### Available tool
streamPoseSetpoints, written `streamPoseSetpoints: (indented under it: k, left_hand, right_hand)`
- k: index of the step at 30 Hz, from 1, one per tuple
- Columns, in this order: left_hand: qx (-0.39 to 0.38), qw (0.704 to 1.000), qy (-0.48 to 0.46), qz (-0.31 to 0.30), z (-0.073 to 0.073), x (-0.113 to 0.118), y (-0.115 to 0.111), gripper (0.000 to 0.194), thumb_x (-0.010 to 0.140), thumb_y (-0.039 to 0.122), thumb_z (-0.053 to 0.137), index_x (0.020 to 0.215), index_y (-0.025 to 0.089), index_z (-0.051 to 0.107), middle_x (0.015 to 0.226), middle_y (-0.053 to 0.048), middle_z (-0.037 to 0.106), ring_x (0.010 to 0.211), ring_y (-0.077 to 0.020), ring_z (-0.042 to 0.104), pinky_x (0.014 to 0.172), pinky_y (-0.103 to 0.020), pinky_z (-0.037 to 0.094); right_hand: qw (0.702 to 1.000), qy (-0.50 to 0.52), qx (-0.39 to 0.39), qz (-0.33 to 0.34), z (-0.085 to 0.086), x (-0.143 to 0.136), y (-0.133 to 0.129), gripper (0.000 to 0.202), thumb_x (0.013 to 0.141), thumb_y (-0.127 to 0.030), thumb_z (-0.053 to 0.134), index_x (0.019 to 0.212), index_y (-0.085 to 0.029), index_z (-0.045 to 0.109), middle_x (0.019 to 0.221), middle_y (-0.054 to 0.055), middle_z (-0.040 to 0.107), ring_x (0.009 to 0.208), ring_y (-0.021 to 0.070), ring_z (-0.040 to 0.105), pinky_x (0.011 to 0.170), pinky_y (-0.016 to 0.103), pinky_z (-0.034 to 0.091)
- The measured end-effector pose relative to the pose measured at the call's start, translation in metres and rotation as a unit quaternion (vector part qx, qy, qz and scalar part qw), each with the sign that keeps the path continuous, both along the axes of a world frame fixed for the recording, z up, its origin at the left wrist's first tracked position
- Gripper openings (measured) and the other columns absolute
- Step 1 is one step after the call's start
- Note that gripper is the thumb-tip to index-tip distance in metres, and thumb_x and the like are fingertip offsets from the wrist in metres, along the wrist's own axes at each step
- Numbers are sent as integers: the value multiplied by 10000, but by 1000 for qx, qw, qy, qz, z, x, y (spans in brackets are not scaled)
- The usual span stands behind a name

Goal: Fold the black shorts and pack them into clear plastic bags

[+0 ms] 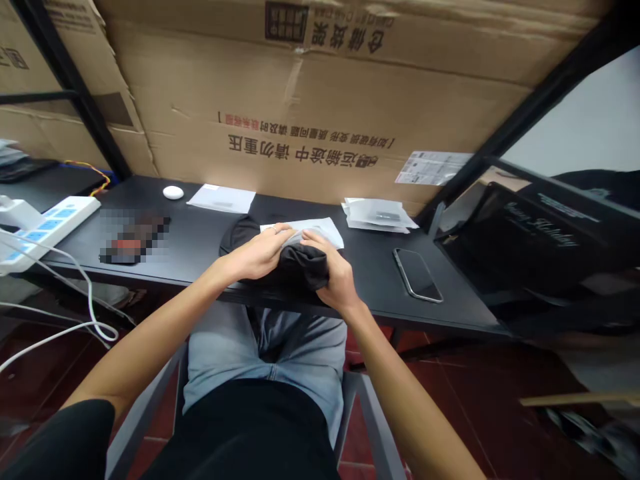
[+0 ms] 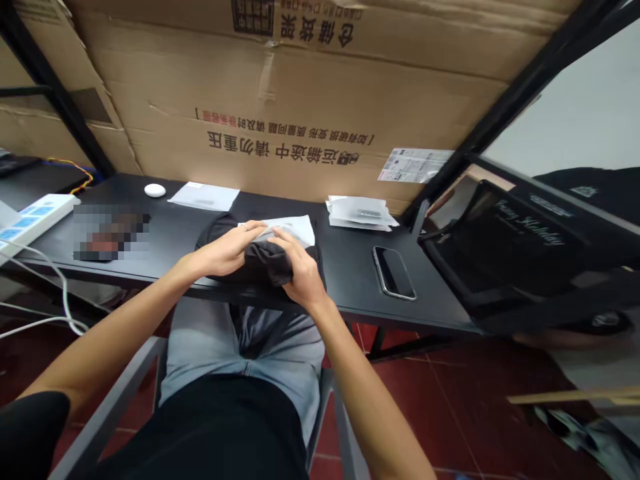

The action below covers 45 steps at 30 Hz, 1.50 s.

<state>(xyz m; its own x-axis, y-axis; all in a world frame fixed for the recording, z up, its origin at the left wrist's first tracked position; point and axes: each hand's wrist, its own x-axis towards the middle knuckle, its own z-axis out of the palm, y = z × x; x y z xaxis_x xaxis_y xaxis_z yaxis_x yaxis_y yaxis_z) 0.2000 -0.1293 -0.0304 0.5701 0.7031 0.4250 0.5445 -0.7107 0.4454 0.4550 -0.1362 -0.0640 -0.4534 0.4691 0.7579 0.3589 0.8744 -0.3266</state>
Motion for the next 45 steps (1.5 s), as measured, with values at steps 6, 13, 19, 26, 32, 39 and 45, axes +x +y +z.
streamPoseSetpoints:
  k: [6,13,19,26,32,39,45]
  left_hand:
    - [21,998,-25,-62,1,-1,2,547,1066,170,534,1610,191,593,1625,-177,645,1536,-325,601,1331,-515,488]
    - [-10,999,-18,-25,-3,-3,-4,803,947,88,591,1730,205,455,1697,-187,583,1594,-324,561,1357,-534,467]
    - [9,998,-51,30,-8,2,-1,779,965,90,554,1731,211,488,1732,-174,559,1639,-322,515,1397,-558,425]
    - [20,997,-66,-15,-11,-3,2,623,1080,179,493,1699,225,555,1690,-163,616,1593,-313,572,1366,-534,470]
    - [18,998,-52,-6,-12,2,2,719,978,60,433,1670,197,572,1691,-171,590,1621,-267,542,1404,-534,422]
    - [14,999,-30,-6,-11,11,1,737,946,45,443,1646,205,607,1674,-153,610,1595,-285,567,1389,-543,445]
    - [11,1000,-16,7,-23,12,7,695,995,73,414,1653,192,602,1682,-173,608,1572,-305,582,1380,-576,450]
  right_hand:
    - [995,-52,18,88,11,8,12,567,1054,-152,602,1612,-257,613,1574,128,738,1497,314,699,1275,541,591]
    - [986,-152,-58,26,25,10,10,681,1002,-103,553,1653,-303,581,1637,99,679,1560,297,640,1282,518,575]
    - [983,-133,-35,-124,17,1,-4,713,1015,-69,555,1695,-281,536,1672,151,636,1517,334,672,1166,486,652]
    - [954,-241,113,-136,5,13,10,466,1130,-123,508,1534,-253,701,1621,178,671,1485,329,671,1222,512,605]
    - [916,-335,41,-218,23,1,-6,543,1106,-75,474,1591,-239,653,1518,183,746,1315,321,742,1010,398,671]
    - [886,-387,-62,-247,39,-14,-14,765,953,5,521,1702,-153,520,1550,226,705,1339,358,722,1065,458,644]
    - [887,-407,-34,-214,31,-17,-10,736,972,-75,578,1703,-113,508,1589,269,684,1347,389,728,1096,494,637]
